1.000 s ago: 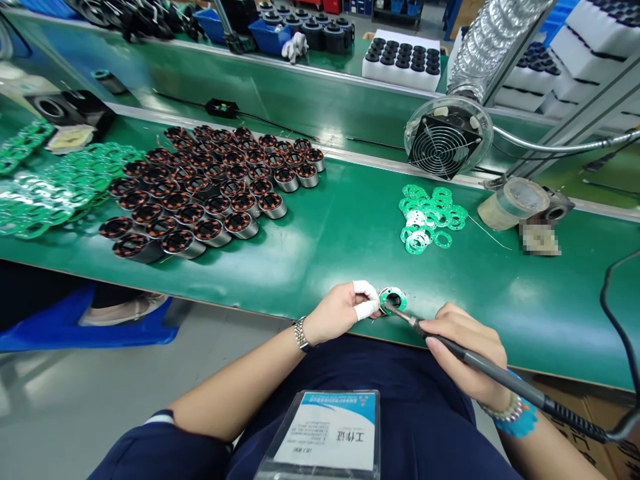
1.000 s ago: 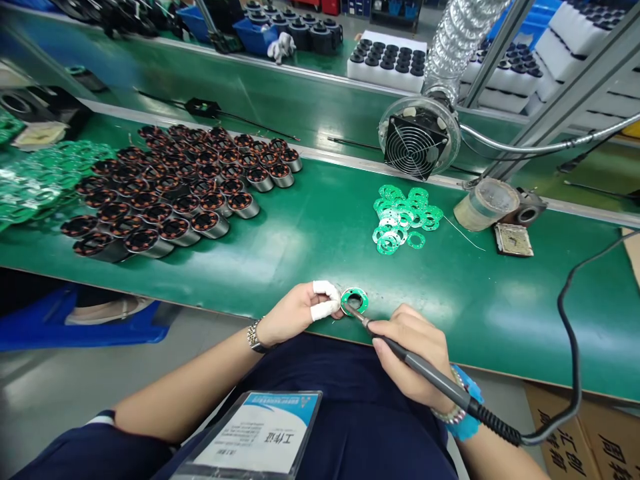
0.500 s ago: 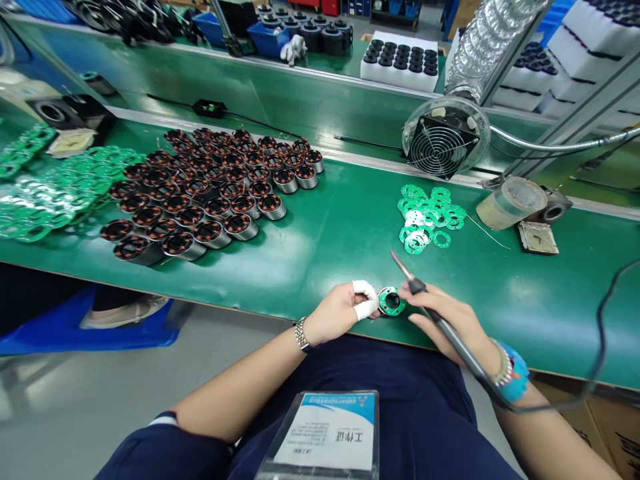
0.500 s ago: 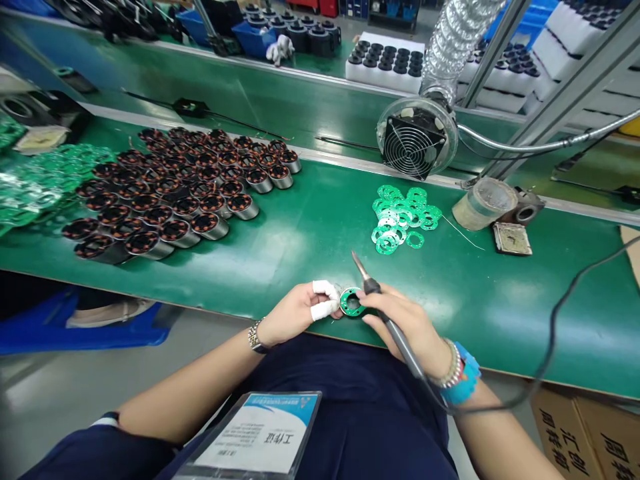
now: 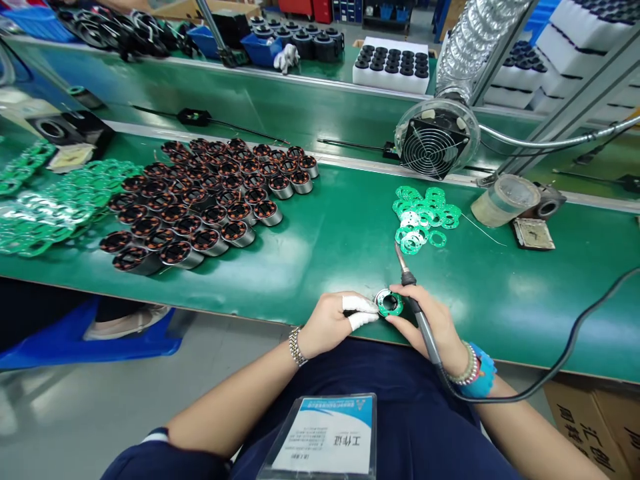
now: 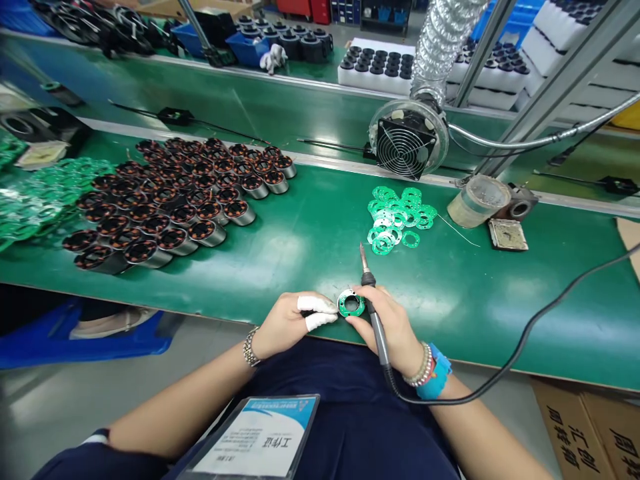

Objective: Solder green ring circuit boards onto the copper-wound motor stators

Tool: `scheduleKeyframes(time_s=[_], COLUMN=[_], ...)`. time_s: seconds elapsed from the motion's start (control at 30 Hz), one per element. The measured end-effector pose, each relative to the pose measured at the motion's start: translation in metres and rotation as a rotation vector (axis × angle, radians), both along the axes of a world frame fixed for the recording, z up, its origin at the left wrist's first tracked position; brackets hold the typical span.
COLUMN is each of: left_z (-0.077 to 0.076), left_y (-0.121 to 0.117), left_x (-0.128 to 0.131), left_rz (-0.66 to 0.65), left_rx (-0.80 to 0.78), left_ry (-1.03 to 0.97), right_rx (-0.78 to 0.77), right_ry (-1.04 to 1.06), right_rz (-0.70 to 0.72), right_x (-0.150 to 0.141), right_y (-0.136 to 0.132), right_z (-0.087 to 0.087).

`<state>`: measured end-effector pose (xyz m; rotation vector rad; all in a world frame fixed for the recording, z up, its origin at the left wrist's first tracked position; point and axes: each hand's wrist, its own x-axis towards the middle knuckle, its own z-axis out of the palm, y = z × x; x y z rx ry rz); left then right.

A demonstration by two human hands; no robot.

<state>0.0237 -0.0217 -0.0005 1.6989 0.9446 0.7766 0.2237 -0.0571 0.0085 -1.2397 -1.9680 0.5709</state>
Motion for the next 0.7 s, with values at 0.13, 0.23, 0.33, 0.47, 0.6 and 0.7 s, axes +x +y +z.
scheduleKeyframes(time_s=[0.13,0.23,0.33,0.47,0.6,0.7], left_z=[0.0018,0.0028,0.0047,0.0071,0.0076,0.0083], left_y=[0.0000,0.0025,0.0059,0.0068,0.0044,0.0034], left_x=[0.0067,0.0064,0.0071,0.0102,0.0099,0.0090], left_rz=[-0.011,-0.040,-0.052,0.007,0.015,0.004], left_rx=[-0.368,-0.573,-0.563,-0.469,-0.470,-0.434], left_ry=[-0.167,-0.217,-0.205,-0.156,-0.194,-0.200], right_rx=[0.044,0.049,0.040,0.033,0.020,0.017], right_ry=[-0.002,-0.016,-0.017,-0.006,-0.004,-0.003], right_rz=[-0.038,-0.048,-0.052,-0.066,-0.061,-0.060], right_x=[-0.0041,-0.0051,-0.0059,-0.0067,-0.0061,-0.0057], right_y=[-0.0024,-0.0025,-0.0025,-0.0029,-0.0034,-0.0035], right_z=[-0.0055,-0.0065,-0.0057,-0.0050,-0.0057,-0.0062])
